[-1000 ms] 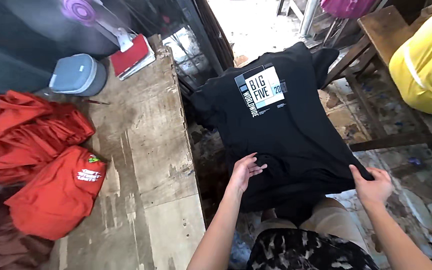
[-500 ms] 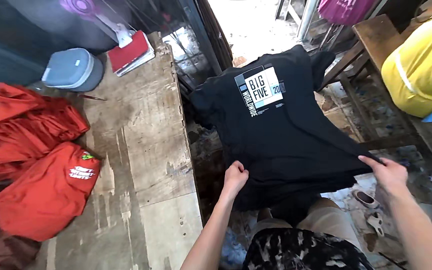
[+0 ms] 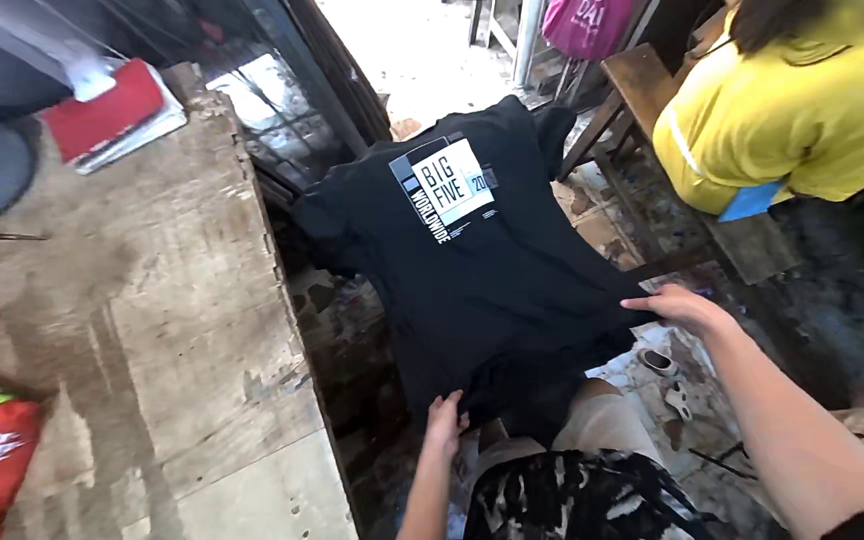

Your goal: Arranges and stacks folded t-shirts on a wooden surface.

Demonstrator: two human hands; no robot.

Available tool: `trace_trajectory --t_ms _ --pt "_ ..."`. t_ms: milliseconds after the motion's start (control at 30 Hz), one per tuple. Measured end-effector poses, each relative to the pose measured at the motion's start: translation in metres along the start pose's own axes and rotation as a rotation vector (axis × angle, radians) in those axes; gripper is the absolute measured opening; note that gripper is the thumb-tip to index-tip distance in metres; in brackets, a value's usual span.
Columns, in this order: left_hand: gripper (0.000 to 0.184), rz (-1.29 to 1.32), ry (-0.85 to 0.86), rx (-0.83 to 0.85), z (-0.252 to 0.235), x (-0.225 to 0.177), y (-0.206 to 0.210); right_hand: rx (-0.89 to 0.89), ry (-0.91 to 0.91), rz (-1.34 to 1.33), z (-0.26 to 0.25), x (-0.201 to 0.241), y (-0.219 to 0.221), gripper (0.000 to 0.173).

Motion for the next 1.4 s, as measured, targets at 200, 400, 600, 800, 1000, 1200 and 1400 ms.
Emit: trace_trajectory --t_ms 200,400,600,800,1000,1200,1400 --pt "0.046 0.469 0.308 -0.032 0.035 -0.05 -0.074 -0.276 -0.327 -0.707 0.002 -0.002 0.05 0.046" --pt "0.05 -0.209 0.464 -0.258 0.039 -0.076 -0.108 0.001 -0.321 0.516 -0.036 -0.066 0.113 0.06" --pt "0.055 -0.568 0.362 -0.241 0.04 -0.067 -0.083 -0.348 -0.211 0.32 -0.019 -0.078 0.11 0.05" --pt "0.049 -1.132 0.375 -0.145 0.082 -0.109 -0.059 -0.595 -0.354 -0.039 0.007 -0.057 0.084 0.04" --pt "0.039 -0.355 0.664 -0.008 0.07 -0.132 -0.045 -0.567 -0.261 -0.223 0.007 -0.025 0.023 0.043" --pt "0.054 -0.397 -0.055 -0.116 -0.003 -0.009 0.004 -0.492 -0.306 -0.188 -0.003 -0.016 0.021 0.036" --pt "0.03 -0.056 -0.182 -0.05 0.014 -0.025 -0.034 -0.149 0.08 -0.169 -0.004 -0.02 0.015 0.064"
Point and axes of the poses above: each hand's wrist, its own z-axis away from the middle knuckle, its own y-axis out of the palm, x = y × z, the point moved 1 cm from there along -z, towards the middle knuckle, and after that the axes turned 4 degrees about -x, right-handed, at the moved point
